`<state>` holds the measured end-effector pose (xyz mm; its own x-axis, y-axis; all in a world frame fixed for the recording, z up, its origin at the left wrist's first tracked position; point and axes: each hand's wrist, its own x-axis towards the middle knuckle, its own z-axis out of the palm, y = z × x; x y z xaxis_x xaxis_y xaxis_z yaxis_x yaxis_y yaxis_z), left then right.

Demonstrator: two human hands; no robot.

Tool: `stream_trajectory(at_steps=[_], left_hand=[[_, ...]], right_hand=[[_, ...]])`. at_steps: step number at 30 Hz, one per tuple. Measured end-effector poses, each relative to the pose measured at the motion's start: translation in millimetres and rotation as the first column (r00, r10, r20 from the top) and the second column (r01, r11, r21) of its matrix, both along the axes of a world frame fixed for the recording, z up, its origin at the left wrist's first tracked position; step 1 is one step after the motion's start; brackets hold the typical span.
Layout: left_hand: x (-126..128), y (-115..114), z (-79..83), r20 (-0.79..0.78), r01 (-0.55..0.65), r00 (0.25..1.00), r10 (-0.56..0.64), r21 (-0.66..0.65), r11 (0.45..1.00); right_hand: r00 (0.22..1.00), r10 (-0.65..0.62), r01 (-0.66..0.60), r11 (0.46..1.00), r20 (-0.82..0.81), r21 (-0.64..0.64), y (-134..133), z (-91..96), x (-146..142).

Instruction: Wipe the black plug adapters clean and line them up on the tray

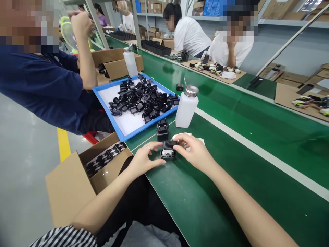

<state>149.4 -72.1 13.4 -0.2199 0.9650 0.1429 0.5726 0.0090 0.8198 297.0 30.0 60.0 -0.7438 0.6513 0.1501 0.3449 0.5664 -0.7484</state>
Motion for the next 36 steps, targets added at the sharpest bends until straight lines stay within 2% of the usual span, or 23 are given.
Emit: stream_trajectory(at_steps=[3,6,11,16,21,26,30,33,36], left_hand=[[6.1,2.3,-1.2,0.0,-0.01,1.0,0.01,-0.004,1.0],[7.9,3.5,0.3,-0.002,-0.02,1.0,0.02,-0.007,1.0],[8.0,3.2,-0.1,0.018,-0.018,1.0,0.018,-0.004,1.0],[10.4,2.9,-1.4,0.042,-0.031,0.999,0.03,0.021,0.999],[12.3,2.6,1.9,0.015,-0.025,1.0,0.025,0.034,0.999],[6.2,3.1,8.5,-0.117,0.057,0.991,-0.063,-0.059,0.997],[4.9,4.2,26.4,-0.324,0.082,0.935,-0.144,-0.196,0.977],[8.2,13.1,47.7,-0.437,0.085,0.863,-0.254,-0.371,0.925],[11.0,28.9,63.4,-0.444,0.082,0.823,-0.355,-0.526,0.846]], right_hand=[[0.995,0.079,-0.088,0.987,0.067,0.134,-5.3,-5.9,1.2],[0.99,0.098,-0.118,0.972,0.105,0.204,-6.7,-8.8,1.2],[0.992,0.079,-0.097,0.973,0.093,0.211,-4.7,-8.9,1.9],[0.976,0.117,-0.153,0.969,0.183,0.196,-8.4,-8.5,1.0],[0.959,0.101,-0.162,0.962,0.266,0.219,-5.2,-11.5,-0.1],[0.95,0.107,-0.183,0.951,0.293,0.247,7.2,-22.8,-2.2],[0.927,0.121,-0.244,0.913,0.354,0.327,9.3,-19.7,-5.7],[0.881,0.13,-0.302,0.895,0.455,0.328,7.6,-7.6,-11.6],[0.829,0.185,-0.366,0.893,0.528,0.263,6.6,2.8,-17.6]])
